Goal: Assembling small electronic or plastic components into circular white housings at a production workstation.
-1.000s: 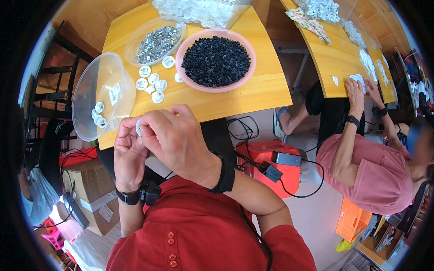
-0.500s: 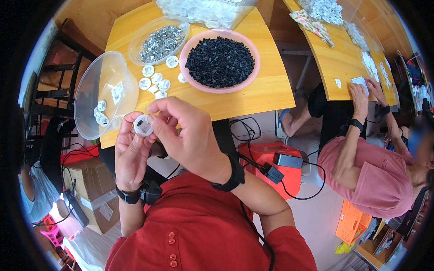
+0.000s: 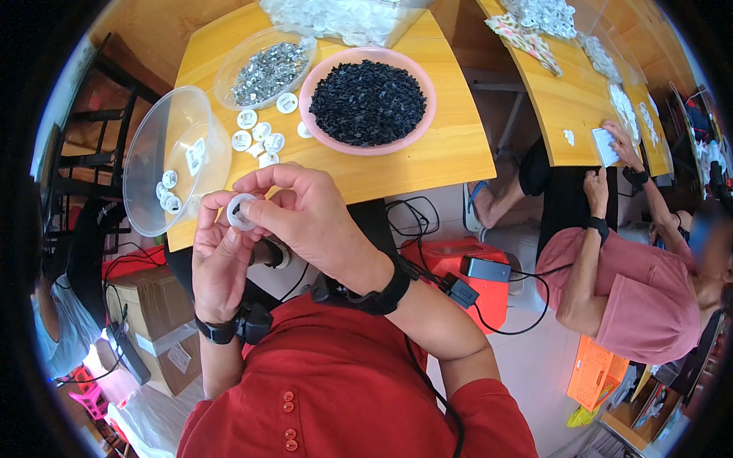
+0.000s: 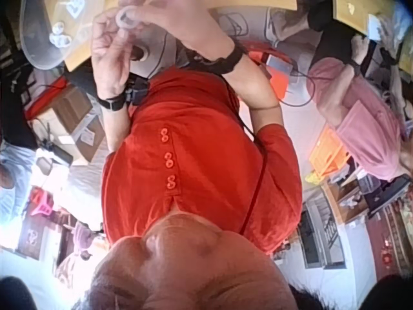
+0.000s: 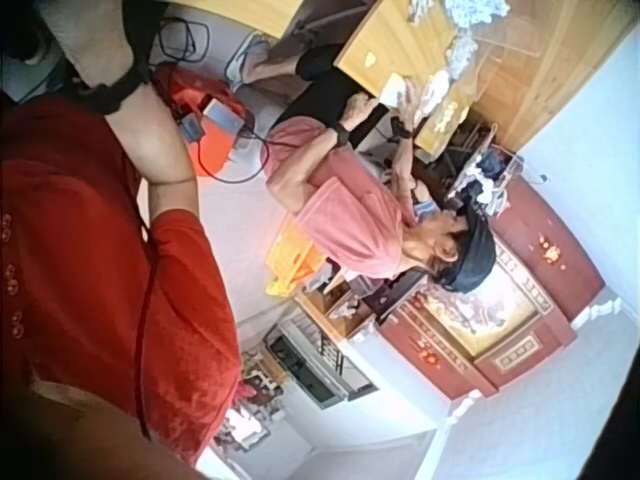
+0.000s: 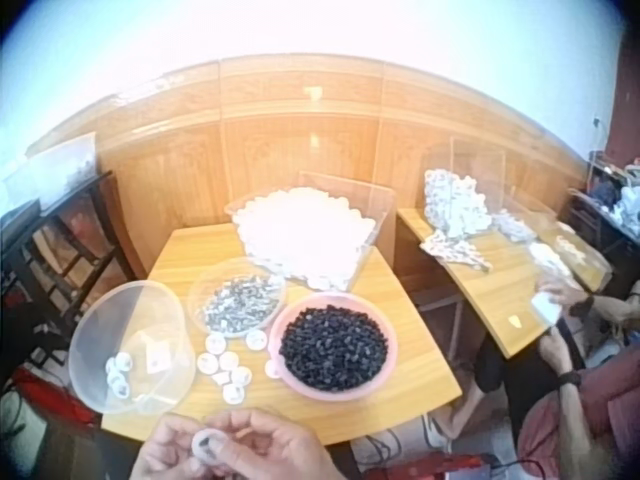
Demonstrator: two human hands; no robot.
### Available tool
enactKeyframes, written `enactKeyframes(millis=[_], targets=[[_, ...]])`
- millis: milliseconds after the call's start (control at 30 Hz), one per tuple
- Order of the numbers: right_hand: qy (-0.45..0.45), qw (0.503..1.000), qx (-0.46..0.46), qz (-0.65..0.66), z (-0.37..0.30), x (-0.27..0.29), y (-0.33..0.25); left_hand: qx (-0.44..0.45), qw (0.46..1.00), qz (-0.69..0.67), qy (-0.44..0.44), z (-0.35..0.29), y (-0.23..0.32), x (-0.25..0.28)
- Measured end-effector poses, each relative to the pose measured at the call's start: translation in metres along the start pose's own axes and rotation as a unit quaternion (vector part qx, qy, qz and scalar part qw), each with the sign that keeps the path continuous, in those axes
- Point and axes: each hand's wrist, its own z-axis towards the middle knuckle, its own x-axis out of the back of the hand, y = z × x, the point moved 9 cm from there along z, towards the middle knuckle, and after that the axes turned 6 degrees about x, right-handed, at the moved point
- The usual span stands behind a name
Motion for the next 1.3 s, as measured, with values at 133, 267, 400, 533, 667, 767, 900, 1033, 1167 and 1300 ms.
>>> enactKeyframes(millis=[133, 267, 400, 533, 667, 767, 900, 1033, 1167, 1300], targets=[[0.021, 1.000, -0.017, -0.004, -0.001, 0.002, 0.003, 0.002, 1.000, -0.009, -0.005, 0.000, -0.001, 0.003], [0.031, 0.999, -0.017, -0.011, 0.001, 0.005, 0.009, 0.007, 0.998, 0.021, 0.064, -0.004, 0.001, 0.005], [0.044, 0.997, 0.034, -0.049, 0.003, 0.006, 0.009, -0.027, 0.982, 0.081, 0.168, -0.007, 0.008, 0.006], [0.055, 0.995, 0.059, -0.059, 0.001, 0.005, 0.011, -0.026, 0.976, 0.141, 0.164, -0.010, 0.000, 0.016], [0.068, 0.995, 0.056, -0.039, -0.001, 0.003, 0.014, -0.071, 0.959, 0.193, 0.194, -0.013, 0.010, 0.018], [0.074, 0.994, 0.065, -0.039, -0.001, 0.003, 0.017, -0.095, 0.955, 0.179, 0.217, -0.013, 0.013, 0.017], [0.092, 0.992, 0.077, -0.037, -0.004, 0.001, 0.018, -0.092, 0.955, 0.175, 0.221, -0.015, 0.014, 0.016], [0.106, 0.989, 0.093, -0.034, -0.007, -0.001, 0.019, -0.101, 0.955, 0.144, 0.238, -0.017, 0.014, 0.016], [0.111, 0.986, 0.117, -0.051, -0.007, -0.001, 0.021, -0.113, 0.947, 0.147, 0.264, -0.020, 0.013, 0.019], [0.120, 0.975, 0.169, -0.076, -0.010, -0.006, 0.011, -0.139, 0.938, 0.175, 0.267, -0.024, 0.015, 0.019]])
